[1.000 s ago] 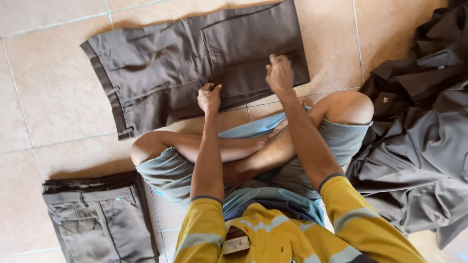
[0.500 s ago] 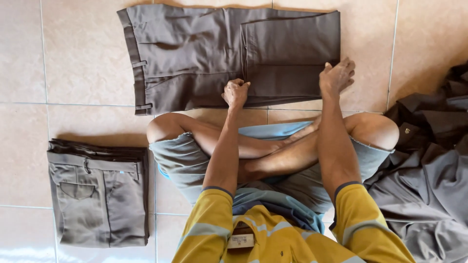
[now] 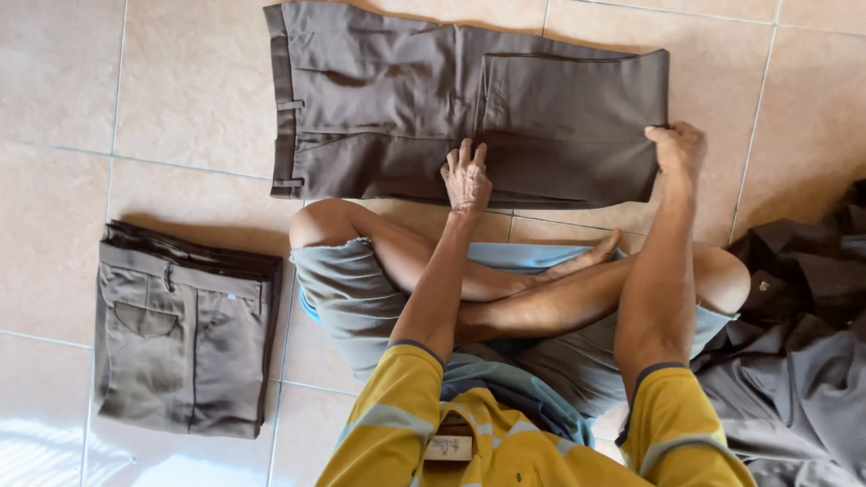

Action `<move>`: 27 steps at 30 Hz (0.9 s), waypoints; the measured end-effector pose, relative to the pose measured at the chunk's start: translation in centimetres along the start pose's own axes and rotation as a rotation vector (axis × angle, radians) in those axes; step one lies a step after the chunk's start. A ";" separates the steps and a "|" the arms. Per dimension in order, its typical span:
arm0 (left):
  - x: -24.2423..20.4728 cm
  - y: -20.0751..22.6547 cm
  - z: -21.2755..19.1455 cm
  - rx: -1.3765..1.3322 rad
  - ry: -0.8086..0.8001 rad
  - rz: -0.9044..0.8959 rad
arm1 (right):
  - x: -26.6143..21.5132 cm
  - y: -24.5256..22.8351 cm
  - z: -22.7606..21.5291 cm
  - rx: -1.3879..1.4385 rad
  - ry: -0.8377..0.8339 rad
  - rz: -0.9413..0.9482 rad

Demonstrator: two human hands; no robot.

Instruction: The person is sitting on the floor, smoothing out and folding brown trousers into neat stacks.

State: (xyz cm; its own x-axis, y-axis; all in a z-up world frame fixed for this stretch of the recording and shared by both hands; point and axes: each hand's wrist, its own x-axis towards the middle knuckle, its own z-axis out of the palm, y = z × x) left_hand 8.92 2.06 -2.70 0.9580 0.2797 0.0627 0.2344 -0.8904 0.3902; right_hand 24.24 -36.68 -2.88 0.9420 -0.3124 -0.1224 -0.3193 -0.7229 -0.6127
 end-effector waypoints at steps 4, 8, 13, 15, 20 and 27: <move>-0.8 0.5 1.3 -0.142 0.120 0.051 | -5.1 -8.0 -7.6 0.392 -0.072 0.190; -2.7 2.3 8.7 -0.390 0.096 0.120 | -6.5 -9.0 -12.1 0.623 0.065 0.125; -5.5 6.1 10.6 -0.638 0.005 0.117 | -9.0 -13.6 -14.0 0.594 0.119 -0.213; -5.7 6.3 9.5 -0.695 -0.062 0.079 | -10.5 -18.1 -12.7 0.633 0.123 -0.321; -5.5 3.3 8.9 -1.493 -0.356 -0.487 | -16.6 -34.8 -2.6 0.320 0.223 -0.887; -5.5 1.1 -3.3 -2.067 -0.362 -0.907 | -21.3 -33.1 7.6 0.284 -0.337 -0.823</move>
State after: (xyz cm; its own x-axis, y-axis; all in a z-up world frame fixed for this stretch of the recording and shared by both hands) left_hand 3.35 0.77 0.41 0.7716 -0.0051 -0.6361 0.2746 0.9047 0.3258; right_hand 15.52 -1.40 14.14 0.8547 0.4590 0.2424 0.4575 -0.4457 -0.7694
